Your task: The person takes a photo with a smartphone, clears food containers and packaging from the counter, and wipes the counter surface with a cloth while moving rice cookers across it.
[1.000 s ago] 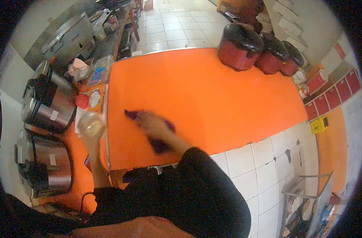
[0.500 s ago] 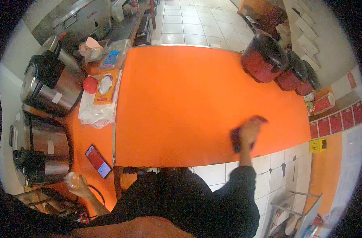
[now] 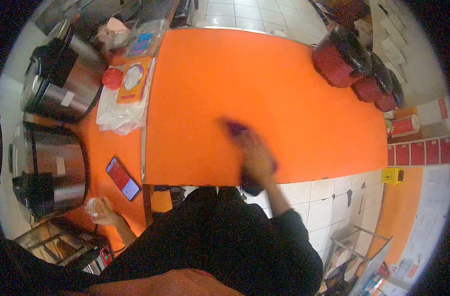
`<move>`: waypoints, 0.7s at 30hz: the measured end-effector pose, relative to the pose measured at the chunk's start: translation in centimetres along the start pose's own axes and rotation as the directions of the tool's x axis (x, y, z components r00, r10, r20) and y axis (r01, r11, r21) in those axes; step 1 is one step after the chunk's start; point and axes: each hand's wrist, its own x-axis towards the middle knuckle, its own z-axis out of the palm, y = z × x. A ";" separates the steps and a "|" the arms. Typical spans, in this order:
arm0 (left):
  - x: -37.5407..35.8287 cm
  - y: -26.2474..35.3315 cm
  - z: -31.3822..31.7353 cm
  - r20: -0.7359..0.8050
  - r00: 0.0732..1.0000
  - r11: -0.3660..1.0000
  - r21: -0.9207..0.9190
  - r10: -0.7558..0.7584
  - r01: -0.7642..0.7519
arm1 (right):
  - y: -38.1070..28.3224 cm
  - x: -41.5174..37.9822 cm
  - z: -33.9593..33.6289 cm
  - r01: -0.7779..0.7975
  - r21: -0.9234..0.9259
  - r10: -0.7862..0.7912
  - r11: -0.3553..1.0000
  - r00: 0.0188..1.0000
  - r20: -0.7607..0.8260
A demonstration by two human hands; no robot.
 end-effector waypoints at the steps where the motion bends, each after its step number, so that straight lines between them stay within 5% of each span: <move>1: 0.3 -0.2 0.0 0.013 1.000 1.000 -0.017 0.007 -0.007 | 4.1 -1.1 -0.6 -0.199 -0.098 0.190 0.975 0.977 -0.093; 2: 0.5 -0.5 -0.2 0.032 0.999 0.999 -0.036 0.016 -0.015 | 13.0 -4.2 3.1 -0.293 -0.357 0.323 0.887 0.946 0.026; 3: 0.8 -1.3 -0.4 0.054 0.998 0.996 -0.085 0.022 -0.017 | 16.3 -3.7 1.0 -0.424 -0.213 0.392 0.881 0.903 -0.177; 4: 0.8 -1.0 -0.4 0.006 0.996 0.995 0.052 0.089 -0.090 | 17.7 -2.8 -1.4 -0.414 -0.571 0.487 0.709 0.873 -0.028; 5: 0.8 -0.6 -0.4 -0.041 0.987 0.970 0.194 0.156 -0.145 | 17.4 -1.2 -1.5 -0.687 -0.214 0.617 0.695 0.722 -0.314; 6: -0.6 2.3 0.8 -0.109 0.947 0.834 0.512 0.304 -0.209 | 16.8 0.8 -1.1 -0.624 -0.342 0.557 0.703 0.781 -0.282; 8: -2.6 6.4 1.9 -0.102 0.830 0.541 0.800 0.549 -0.259 | 14.4 5.2 0.5 -0.468 -0.569 0.442 0.676 0.876 -0.196; 10: -3.8 8.5 2.5 -0.046 0.697 0.408 0.837 0.715 -0.364 | 8.9 10.8 4.6 -0.358 -0.386 0.285 0.850 0.929 -0.235; 11: -4.5 8.2 2.9 -0.076 0.732 0.586 0.658 0.677 -0.473 | 0.7 12.6 1.2 -0.190 -0.424 0.132 0.885 0.978 -0.162; 14: -7.0 11.1 4.8 0.303 0.875 0.751 0.453 0.377 -0.480 | -13.0 14.3 4.4 0.178 -0.074 -0.185 0.981 0.978 -0.098; 17: -6.9 8.4 6.7 0.430 0.898 0.730 0.583 0.095 -0.357 | -22.3 9.6 3.2 0.475 0.301 -0.509 0.827 0.860 0.042; 18: -6.5 7.4 7.2 0.453 0.891 0.694 0.639 0.008 -0.332 | -23.5 8.0 0.1 0.573 0.242 -0.620 0.783 0.747 0.240; 19: -5.8 6.9 7.6 0.420 0.893 0.650 0.726 -0.163 -0.223 | -21.9 5.7 1.8 0.626 0.319 -0.670 0.712 0.741 0.041; 20: -5.2 6.3 8.0 0.442 0.885 0.634 0.728 -0.147 -0.259 | -20.3 3.4 3.3 0.695 0.358 -0.692 0.624 0.704 -0.161; 21: -4.8 5.5 8.2 0.458 0.878 0.616 0.734 -0.136 -0.288 | -17.3 3.0 2.9 0.663 0.334 -0.671 0.671 0.733 -0.107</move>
